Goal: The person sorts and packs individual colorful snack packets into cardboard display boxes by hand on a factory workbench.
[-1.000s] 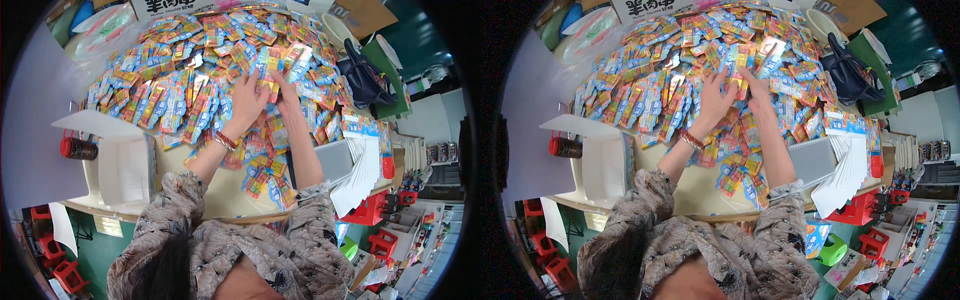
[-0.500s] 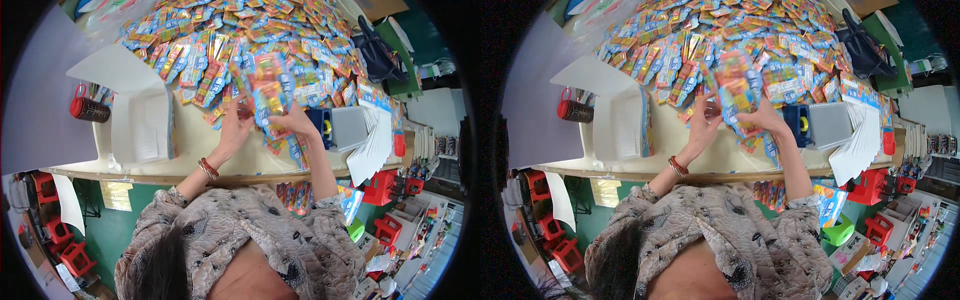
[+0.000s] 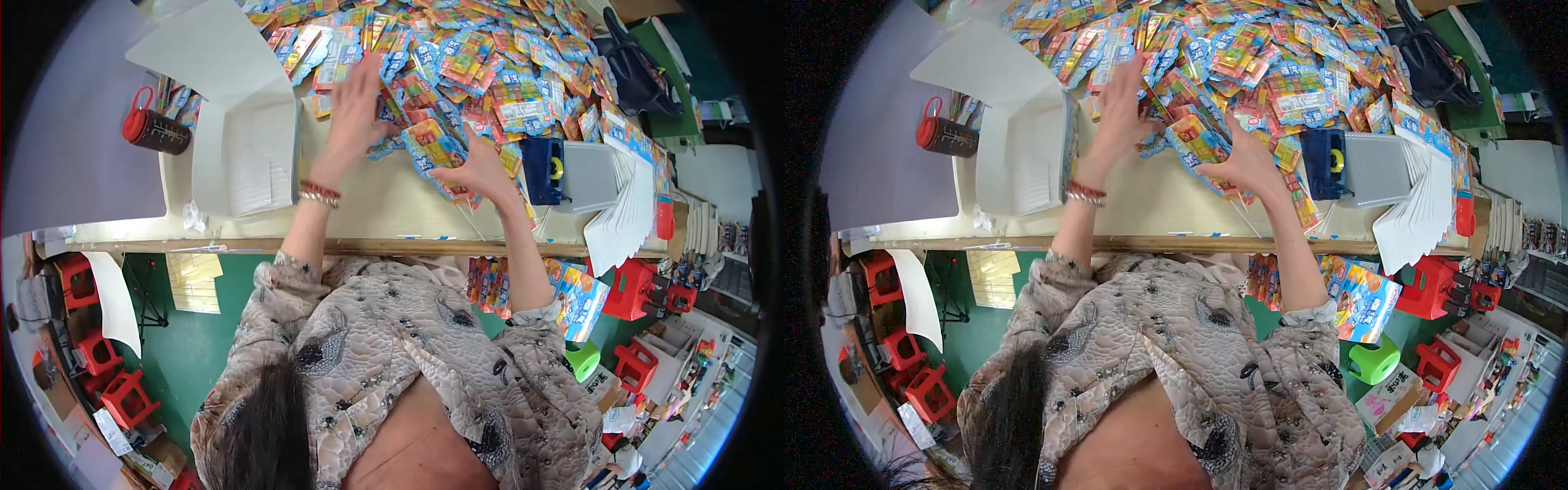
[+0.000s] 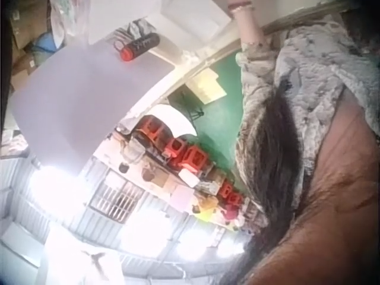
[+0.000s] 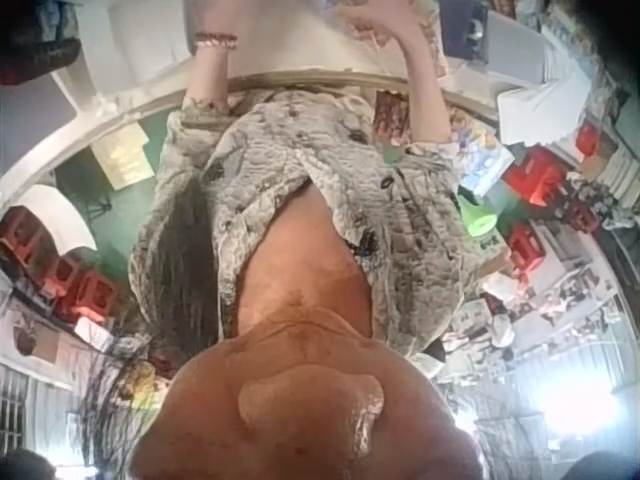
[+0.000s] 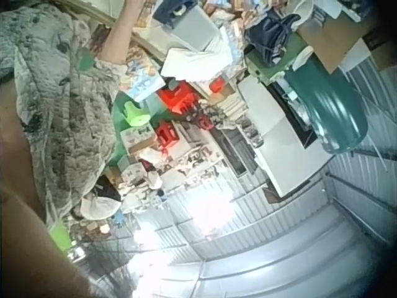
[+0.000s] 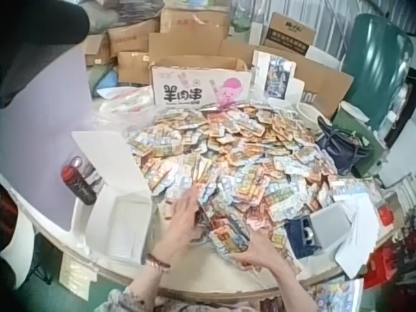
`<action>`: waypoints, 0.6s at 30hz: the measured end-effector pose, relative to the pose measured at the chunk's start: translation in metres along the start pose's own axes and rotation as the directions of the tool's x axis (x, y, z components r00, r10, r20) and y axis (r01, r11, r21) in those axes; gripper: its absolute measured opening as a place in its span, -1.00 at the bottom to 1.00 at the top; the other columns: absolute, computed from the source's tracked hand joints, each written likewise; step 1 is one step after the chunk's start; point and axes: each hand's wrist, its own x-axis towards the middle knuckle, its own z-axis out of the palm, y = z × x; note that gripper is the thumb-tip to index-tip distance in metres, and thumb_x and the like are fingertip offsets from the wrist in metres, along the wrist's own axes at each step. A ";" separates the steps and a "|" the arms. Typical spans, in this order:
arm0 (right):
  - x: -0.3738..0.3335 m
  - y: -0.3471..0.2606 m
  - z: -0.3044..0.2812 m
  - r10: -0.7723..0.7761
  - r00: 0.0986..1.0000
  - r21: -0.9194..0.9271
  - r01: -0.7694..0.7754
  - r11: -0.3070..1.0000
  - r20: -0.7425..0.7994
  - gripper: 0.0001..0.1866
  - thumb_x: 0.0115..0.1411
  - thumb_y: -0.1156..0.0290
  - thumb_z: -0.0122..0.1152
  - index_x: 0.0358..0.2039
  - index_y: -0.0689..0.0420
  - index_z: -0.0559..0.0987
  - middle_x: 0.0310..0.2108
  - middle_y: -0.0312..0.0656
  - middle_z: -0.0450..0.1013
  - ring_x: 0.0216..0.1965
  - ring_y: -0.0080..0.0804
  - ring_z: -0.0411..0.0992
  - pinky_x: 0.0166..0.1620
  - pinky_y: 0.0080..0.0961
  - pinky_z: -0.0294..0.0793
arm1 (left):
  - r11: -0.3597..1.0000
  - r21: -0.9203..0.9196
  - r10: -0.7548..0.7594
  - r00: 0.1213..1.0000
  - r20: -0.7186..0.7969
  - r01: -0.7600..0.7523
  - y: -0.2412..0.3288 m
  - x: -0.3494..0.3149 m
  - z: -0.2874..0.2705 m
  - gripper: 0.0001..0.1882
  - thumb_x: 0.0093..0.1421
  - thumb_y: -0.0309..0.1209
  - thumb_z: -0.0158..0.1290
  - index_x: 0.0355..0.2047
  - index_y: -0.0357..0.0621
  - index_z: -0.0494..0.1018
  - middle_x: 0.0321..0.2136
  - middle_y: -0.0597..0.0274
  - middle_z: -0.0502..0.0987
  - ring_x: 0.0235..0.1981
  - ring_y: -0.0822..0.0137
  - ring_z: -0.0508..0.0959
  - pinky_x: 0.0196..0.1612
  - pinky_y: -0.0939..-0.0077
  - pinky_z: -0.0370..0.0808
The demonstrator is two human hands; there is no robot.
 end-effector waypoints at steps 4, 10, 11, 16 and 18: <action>0.005 0.012 -0.005 -0.004 1.000 0.055 0.003 0.998 0.017 -0.07 -0.28 0.10 0.52 0.11 0.22 0.35 -0.08 -0.02 0.48 -0.07 -0.20 0.46 0.02 -0.33 0.39 | 0.993 -0.121 0.047 0.970 0.237 -0.018 -0.009 0.016 -0.009 -0.11 -0.22 -0.39 0.38 0.17 0.01 0.25 0.04 0.07 0.36 0.05 0.05 0.38 0.04 0.26 0.39; 0.007 0.025 -0.029 -0.168 0.930 0.212 0.101 0.972 0.327 -0.11 -0.24 0.18 0.50 0.14 0.16 0.35 -0.12 -0.10 0.48 -0.10 -0.29 0.46 -0.03 -0.34 0.42 | 0.859 -0.270 -0.145 0.713 0.686 0.435 0.026 -0.055 -0.030 -0.19 -0.18 -0.43 0.36 0.12 -0.11 0.27 -0.23 0.10 0.46 -0.28 0.23 0.51 -0.18 0.35 0.48; 0.008 0.012 -0.028 -0.166 0.929 0.216 0.097 0.971 0.331 -0.11 -0.24 0.18 0.50 0.14 0.16 0.35 -0.12 -0.10 0.48 -0.10 -0.29 0.46 -0.03 -0.34 0.42 | 0.813 -0.369 -0.178 0.796 0.578 0.450 0.024 -0.077 -0.023 -0.11 -0.19 -0.44 0.38 0.17 -0.15 0.18 -0.18 0.09 0.43 -0.27 0.27 0.47 -0.19 0.40 0.45; 0.014 -0.037 -0.018 -0.211 0.860 -0.070 0.273 0.959 0.466 -0.08 -0.21 0.19 0.41 0.19 0.21 0.25 -0.09 0.06 0.43 -0.07 -0.08 0.43 -0.02 -0.26 0.43 | 0.893 -0.248 -0.335 0.922 0.193 0.376 0.014 -0.123 -0.026 0.34 -0.19 -0.42 0.43 0.34 -0.22 -0.39 0.16 -0.04 0.10 0.09 0.12 0.29 0.13 0.28 0.27; 0.018 -0.045 -0.012 -0.226 0.820 -0.120 0.334 0.935 0.526 -0.03 -0.21 0.12 0.42 0.21 0.18 0.22 0.02 0.04 0.37 0.04 -0.04 0.35 0.06 -0.24 0.36 | 0.819 -0.387 -0.333 0.900 0.281 0.424 0.010 -0.126 -0.028 0.40 -0.20 -0.40 0.44 0.32 -0.20 -0.51 0.19 -0.07 0.07 0.15 0.10 0.24 0.20 0.24 0.19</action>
